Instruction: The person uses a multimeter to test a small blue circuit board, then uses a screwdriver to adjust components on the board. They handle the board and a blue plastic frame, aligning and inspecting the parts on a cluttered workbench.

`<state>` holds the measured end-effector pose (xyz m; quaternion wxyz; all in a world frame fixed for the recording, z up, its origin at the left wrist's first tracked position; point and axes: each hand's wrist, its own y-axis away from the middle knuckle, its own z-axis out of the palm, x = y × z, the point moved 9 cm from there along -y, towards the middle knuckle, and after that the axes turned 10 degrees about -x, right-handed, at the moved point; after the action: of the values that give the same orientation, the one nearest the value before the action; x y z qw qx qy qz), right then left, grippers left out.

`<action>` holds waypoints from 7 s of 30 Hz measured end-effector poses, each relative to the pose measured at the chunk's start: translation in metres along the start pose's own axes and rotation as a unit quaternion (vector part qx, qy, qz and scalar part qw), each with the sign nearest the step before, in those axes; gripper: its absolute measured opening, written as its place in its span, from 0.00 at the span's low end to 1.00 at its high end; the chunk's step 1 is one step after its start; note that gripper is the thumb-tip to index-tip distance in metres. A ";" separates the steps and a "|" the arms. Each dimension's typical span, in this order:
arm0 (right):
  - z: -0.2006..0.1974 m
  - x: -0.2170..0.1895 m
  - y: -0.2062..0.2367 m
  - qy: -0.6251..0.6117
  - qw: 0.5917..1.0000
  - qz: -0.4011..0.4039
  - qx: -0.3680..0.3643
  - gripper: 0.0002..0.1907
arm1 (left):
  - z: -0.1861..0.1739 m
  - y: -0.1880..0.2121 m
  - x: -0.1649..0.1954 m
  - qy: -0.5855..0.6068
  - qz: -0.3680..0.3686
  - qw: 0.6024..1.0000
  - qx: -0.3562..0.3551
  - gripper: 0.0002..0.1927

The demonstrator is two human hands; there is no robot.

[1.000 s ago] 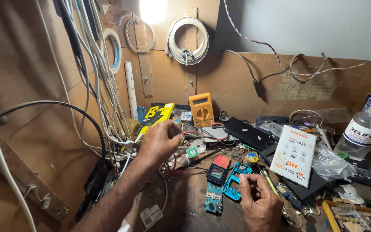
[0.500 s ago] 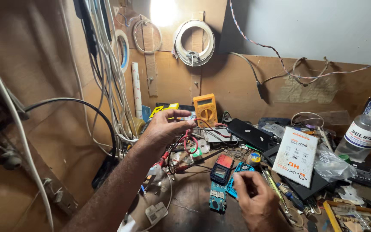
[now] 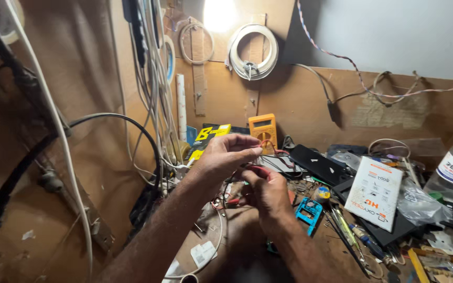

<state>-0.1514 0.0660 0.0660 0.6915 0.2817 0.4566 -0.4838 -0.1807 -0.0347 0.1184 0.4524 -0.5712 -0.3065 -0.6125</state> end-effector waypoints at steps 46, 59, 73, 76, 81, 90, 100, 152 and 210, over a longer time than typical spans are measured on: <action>-0.011 -0.075 0.045 0.184 0.957 -0.193 0.114 0.16 | -0.040 0.007 -0.006 0.244 -0.025 0.957 0.157 0.19; -0.014 -0.004 0.024 0.200 0.978 -0.029 0.042 0.19 | -0.041 -0.002 -0.026 0.288 -0.007 0.943 0.166 0.08; 0.000 -0.057 0.003 0.122 0.991 -0.014 0.050 0.15 | -0.056 0.058 -0.006 0.042 0.110 0.936 0.331 0.20; -0.008 -0.050 -0.006 -0.017 0.998 0.025 0.047 0.14 | -0.043 0.083 -0.017 0.023 0.131 0.919 0.372 0.19; -0.036 -0.038 -0.020 -0.121 0.988 0.041 0.082 0.12 | -0.002 0.099 -0.017 -0.158 0.140 0.942 0.260 0.18; -0.055 -0.065 -0.041 -0.186 0.982 0.002 -0.036 0.12 | 0.008 0.099 -0.025 -0.160 0.045 0.959 0.229 0.08; -0.078 -0.007 0.036 -0.028 0.983 0.167 0.076 0.20 | -0.001 0.104 0.066 -0.253 0.076 0.879 0.398 0.11; -0.194 0.047 0.040 -0.078 0.982 -0.071 0.155 0.19 | 0.005 -0.137 -0.050 -0.629 -0.063 0.673 0.383 0.58; -0.177 0.028 0.047 -0.103 0.982 -0.046 0.153 0.18 | -0.049 -0.140 -0.083 -0.346 -0.055 0.855 0.383 0.13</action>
<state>-0.1677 0.2188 -0.0370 0.6605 0.3117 0.3162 -0.6055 -0.3334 -0.0055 0.0495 0.4656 -0.5098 -0.6847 -0.2334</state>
